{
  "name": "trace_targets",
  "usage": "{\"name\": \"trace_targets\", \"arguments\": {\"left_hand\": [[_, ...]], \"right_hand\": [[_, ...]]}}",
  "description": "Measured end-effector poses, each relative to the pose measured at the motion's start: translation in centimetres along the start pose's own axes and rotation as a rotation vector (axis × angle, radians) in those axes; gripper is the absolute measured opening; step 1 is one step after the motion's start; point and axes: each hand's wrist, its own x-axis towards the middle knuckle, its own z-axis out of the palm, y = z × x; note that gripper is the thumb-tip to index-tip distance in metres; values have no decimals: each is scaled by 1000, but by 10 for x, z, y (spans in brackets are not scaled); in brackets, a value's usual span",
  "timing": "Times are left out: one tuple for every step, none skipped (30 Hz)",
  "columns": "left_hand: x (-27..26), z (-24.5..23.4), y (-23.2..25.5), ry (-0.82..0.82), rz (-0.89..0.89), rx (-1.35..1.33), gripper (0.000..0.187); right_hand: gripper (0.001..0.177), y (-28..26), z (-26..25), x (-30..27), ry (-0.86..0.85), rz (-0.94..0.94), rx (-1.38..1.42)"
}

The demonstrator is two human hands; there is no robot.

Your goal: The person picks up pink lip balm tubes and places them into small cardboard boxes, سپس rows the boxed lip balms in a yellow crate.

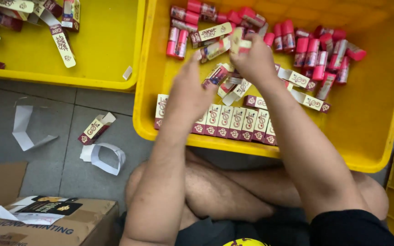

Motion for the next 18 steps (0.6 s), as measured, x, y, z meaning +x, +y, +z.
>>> {"name": "trace_targets", "arguments": {"left_hand": [[0, -2, 13, -135, -35, -50, 98], [3, -4, 12, -131, -38, -56, 98], [7, -4, 11, -110, -58, -102, 89], [9, -4, 9, -92, -82, -148, 80], [11, -7, 2, -93, -89, -152, 80], [13, -10, -5, 44, -92, -221, 80], [16, -14, -11, 181, -96, -289, 80], [15, -22, -13, 187, -95, -290, 80], [13, -30, -15, 246, -102, -360, 72], [12, -38, -17, 302, -107, -429, 65], [13, -38, -19, 303, -107, -430, 65], [11, -38, -21, 385, -80, -465, 62], [10, -37, -24, 467, -52, -500, 60], [9, -39, -23, 471, -59, -499, 60], [8, -41, -22, 485, -37, -559, 56], [6, -42, -22, 498, -21, -621, 53], [5, -42, -24, 501, -32, -622, 53], [4, -42, -24, 528, -2, -654, 52]], "right_hand": [[63, -10, -5, -4, 30, -197, 195], [63, -33, -11, -13, 26, -201, 190], [61, -55, -18, -23, -156, -292, 264], [59, -76, -22, -35, -343, -377, 338], [59, -67, -18, -19, -351, -375, 335], [51, -60, -15, -3, -302, -395, 448], [42, -53, -11, 14, -252, -413, 560], [42, -46, -2, 26, -254, -418, 558], [48, -40, 7, 39, -141, -512, 162], [55, -33, 16, 51, -24, -586, -237], [55, -16, 28, 62, -23, -588, -237], [45, 2, 41, 72, 39, -657, -529], [37, 21, 55, 82, 102, -719, -821], [37, 19, 49, 86, 97, -724, -819], [19, 18, 44, 90, 109, -615, -1109], [7, 19, 39, 94, 118, -495, -1396], [7, 21, 30, 92, 109, -504, -1397], [26, 24, 19, 90, 43, -369, -1301]]}}
